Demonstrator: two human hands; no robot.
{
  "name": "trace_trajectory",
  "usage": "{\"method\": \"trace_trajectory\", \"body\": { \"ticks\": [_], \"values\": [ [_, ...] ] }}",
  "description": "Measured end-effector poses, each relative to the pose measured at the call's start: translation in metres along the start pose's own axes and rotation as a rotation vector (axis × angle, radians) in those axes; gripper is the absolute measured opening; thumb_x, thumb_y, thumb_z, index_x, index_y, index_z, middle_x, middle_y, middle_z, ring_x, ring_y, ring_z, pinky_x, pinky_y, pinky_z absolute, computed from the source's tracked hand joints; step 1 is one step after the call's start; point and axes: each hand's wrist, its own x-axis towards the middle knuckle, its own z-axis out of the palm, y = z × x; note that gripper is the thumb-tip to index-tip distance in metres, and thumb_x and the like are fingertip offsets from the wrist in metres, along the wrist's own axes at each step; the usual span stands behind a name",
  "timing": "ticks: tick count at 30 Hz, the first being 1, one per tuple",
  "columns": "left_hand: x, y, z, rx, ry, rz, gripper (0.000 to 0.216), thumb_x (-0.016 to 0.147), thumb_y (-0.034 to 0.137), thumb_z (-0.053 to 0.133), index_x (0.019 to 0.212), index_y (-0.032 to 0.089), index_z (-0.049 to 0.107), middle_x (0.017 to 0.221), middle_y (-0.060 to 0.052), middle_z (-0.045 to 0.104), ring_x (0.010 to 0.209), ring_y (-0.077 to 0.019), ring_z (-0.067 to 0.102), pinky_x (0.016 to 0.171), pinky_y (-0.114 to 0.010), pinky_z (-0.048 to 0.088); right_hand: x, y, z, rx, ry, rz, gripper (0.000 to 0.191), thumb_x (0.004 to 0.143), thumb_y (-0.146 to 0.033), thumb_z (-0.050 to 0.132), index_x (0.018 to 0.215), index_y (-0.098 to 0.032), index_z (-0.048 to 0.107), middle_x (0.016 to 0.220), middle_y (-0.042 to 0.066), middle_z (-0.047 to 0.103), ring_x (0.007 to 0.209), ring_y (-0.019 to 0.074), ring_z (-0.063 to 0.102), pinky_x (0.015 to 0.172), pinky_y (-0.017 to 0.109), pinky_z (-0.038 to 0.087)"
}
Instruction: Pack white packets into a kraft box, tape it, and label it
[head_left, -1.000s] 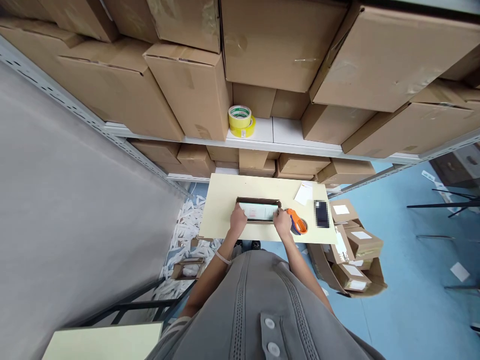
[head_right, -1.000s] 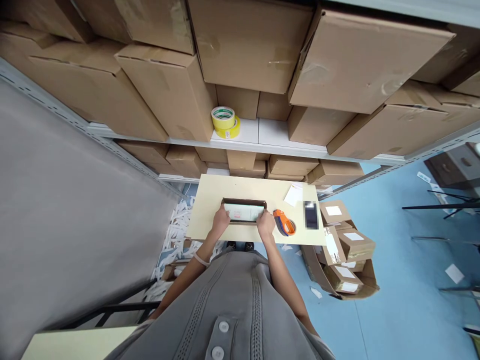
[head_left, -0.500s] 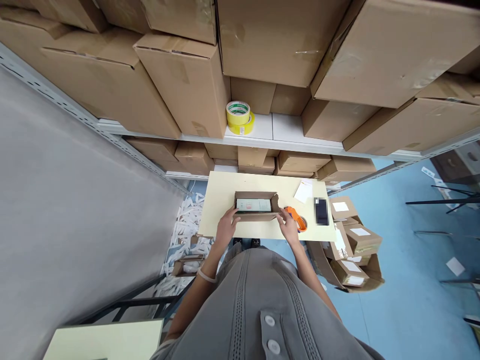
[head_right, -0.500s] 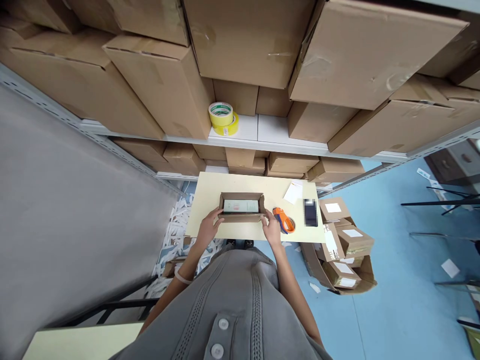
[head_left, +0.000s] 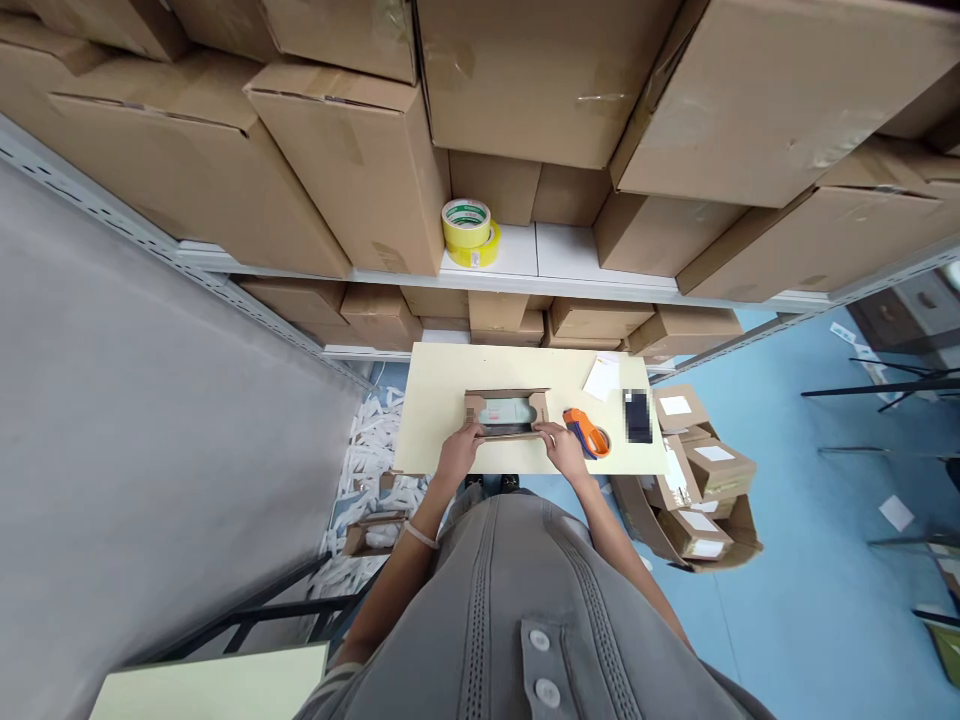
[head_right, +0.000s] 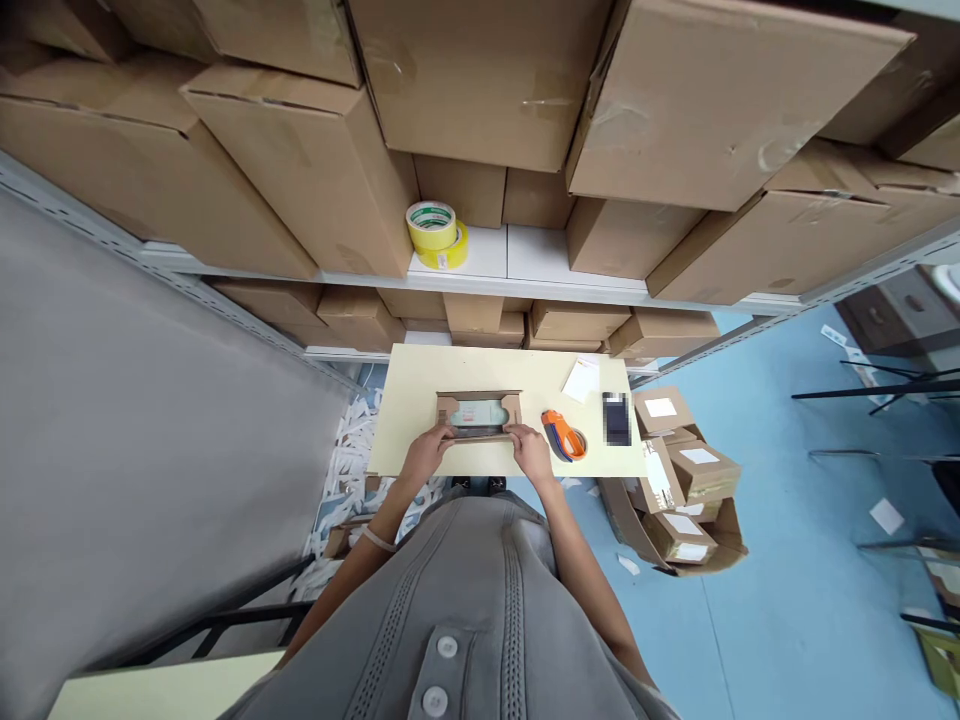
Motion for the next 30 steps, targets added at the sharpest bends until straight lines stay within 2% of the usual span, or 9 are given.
{"method": "trace_trajectory", "body": {
  "ticks": [6,10,12,14,17,19,22,25,30],
  "values": [
    [0.014,-0.016,-0.004,-0.123,0.005,0.045,0.017,0.092,0.028,0.049,0.093,0.023,0.066,0.107,-0.004,0.073,0.1,-0.0216,0.067,0.087,-0.031,0.05,0.01,0.004,0.003,0.016,-0.034,0.01,0.033,0.096,-0.022,0.044,0.122,-0.025,0.065,0.12,0.005,0.07,0.11,0.021,0.065,0.094,0.032,0.049],
    [0.023,-0.021,-0.002,-0.201,0.157,-0.078,0.014,0.089,0.026,0.052,0.085,0.021,0.064,0.093,-0.005,0.072,0.09,-0.0214,0.068,0.084,-0.033,0.051,0.021,0.001,0.003,-0.09,0.053,0.162,0.031,0.096,-0.031,0.048,0.123,-0.021,0.061,0.112,0.009,0.071,0.097,0.0231,0.067,0.087,0.033,0.049],
    [0.026,-0.02,0.001,-0.216,0.247,-0.165,0.009,0.087,0.026,0.056,0.086,0.02,0.063,0.094,-0.006,0.07,0.087,-0.0206,0.068,0.083,-0.033,0.052,0.028,-0.003,0.001,-0.198,0.116,0.202,0.032,0.096,-0.034,0.05,0.122,-0.018,0.059,0.113,0.012,0.068,0.098,0.0249,0.065,0.09,0.036,0.046],
    [0.028,-0.018,0.005,-0.194,0.331,-0.264,0.014,0.085,0.029,0.06,0.096,0.02,0.062,0.104,-0.007,0.065,0.086,-0.0202,0.067,0.079,-0.034,0.054,0.036,-0.007,-0.001,-0.292,0.164,0.188,0.04,0.094,-0.033,0.053,0.129,-0.015,0.053,0.12,0.016,0.061,0.107,0.0284,0.06,0.095,0.04,0.043],
    [0.031,-0.014,0.005,-0.045,0.434,-0.355,0.047,0.082,0.032,0.066,0.125,0.017,0.052,0.123,-0.014,0.054,0.099,-0.0253,0.064,0.079,-0.039,0.054,0.046,-0.013,-0.003,-0.372,0.167,0.123,0.062,0.09,-0.026,0.058,0.146,-0.015,0.035,0.136,0.021,0.048,0.12,0.0326,0.051,0.1,0.044,0.039],
    [0.033,-0.01,0.001,0.079,0.442,-0.315,0.069,0.08,0.029,0.069,0.142,0.017,0.039,0.129,-0.018,0.048,0.113,-0.0301,0.059,0.087,-0.042,0.052,0.05,-0.015,-0.002,-0.401,0.134,0.081,0.07,0.088,-0.02,0.057,0.152,-0.021,0.028,0.143,0.019,0.041,0.125,0.0328,0.048,0.101,0.044,0.038],
    [0.037,-0.009,-0.006,0.186,0.363,-0.159,0.078,0.08,0.021,0.068,0.15,0.024,0.033,0.137,-0.017,0.045,0.123,-0.0319,0.053,0.097,-0.045,0.046,0.05,-0.016,0.001,-0.422,0.095,0.062,0.069,0.089,-0.016,0.052,0.153,-0.027,0.028,0.15,0.018,0.036,0.127,0.0325,0.048,0.102,0.045,0.038],
    [0.034,-0.013,-0.008,0.202,0.335,-0.048,0.067,0.084,0.02,0.064,0.147,0.027,0.041,0.139,-0.015,0.05,0.125,-0.0312,0.052,0.105,-0.047,0.04,0.044,-0.013,0.005,-0.414,0.094,0.074,0.062,0.092,-0.017,0.048,0.152,-0.026,0.033,0.151,0.018,0.037,0.127,0.0322,0.049,0.102,0.045,0.039],
    [0.02,-0.026,0.008,0.097,0.399,-0.011,0.038,0.092,0.031,0.054,0.129,0.023,0.062,0.133,-0.012,0.061,0.121,-0.0292,0.057,0.107,-0.045,0.041,0.027,-0.003,0.014,-0.379,0.129,0.075,0.041,0.095,-0.023,0.045,0.134,-0.024,0.058,0.15,0.014,0.045,0.122,0.0287,0.055,0.105,0.045,0.039]
  ]
}}
